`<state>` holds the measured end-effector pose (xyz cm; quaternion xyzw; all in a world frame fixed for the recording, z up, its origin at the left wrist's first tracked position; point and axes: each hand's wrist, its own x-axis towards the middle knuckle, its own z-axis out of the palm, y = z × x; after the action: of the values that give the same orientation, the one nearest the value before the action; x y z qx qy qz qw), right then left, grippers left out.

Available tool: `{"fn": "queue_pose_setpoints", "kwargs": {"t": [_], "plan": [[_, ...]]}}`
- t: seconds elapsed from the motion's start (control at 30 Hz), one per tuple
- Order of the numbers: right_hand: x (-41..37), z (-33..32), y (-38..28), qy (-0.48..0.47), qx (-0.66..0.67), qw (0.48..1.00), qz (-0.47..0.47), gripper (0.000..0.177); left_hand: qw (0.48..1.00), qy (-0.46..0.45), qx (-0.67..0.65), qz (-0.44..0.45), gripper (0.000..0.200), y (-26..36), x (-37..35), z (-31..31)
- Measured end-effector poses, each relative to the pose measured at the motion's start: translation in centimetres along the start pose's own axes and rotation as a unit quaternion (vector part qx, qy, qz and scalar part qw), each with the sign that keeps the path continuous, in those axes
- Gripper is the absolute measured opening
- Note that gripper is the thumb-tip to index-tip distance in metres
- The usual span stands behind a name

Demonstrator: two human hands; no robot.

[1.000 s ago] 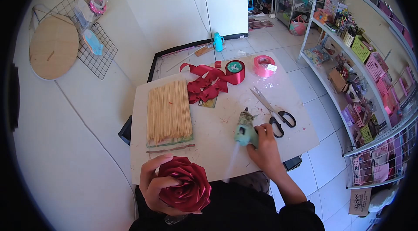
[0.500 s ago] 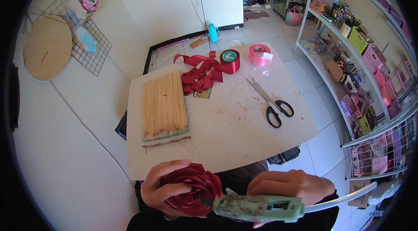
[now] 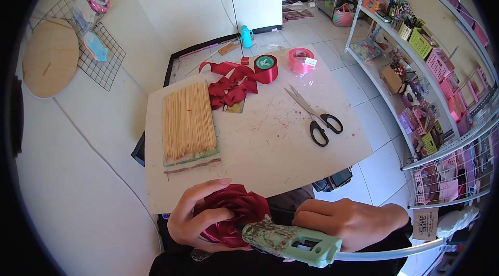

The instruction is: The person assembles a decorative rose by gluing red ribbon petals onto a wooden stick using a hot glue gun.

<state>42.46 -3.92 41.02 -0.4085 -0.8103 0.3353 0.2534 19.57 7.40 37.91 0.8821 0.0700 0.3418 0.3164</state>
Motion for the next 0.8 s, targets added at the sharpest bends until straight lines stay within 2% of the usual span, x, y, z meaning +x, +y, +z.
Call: {"fn": "queue_pose_setpoints", "kwargs": {"t": [0.3,0.5,0.8], "plan": [[0.26,-0.39,-0.51,-0.006,-0.027,0.999,0.027,0.027,1.0,0.004,-0.012,-0.021,0.04,-0.07,0.17,0.34],[0.33,-0.07,-0.26,0.02,-0.05,0.999,0.003,0.027,1.0,0.005,0.01,-0.011,0.04,-0.06,0.28,0.3],[0.39,0.01,-0.37,0.004,-0.074,0.997,0.011,0.026,0.999,0.009,-0.003,-0.037,0.041,0.08,0.25,0.32]]}}
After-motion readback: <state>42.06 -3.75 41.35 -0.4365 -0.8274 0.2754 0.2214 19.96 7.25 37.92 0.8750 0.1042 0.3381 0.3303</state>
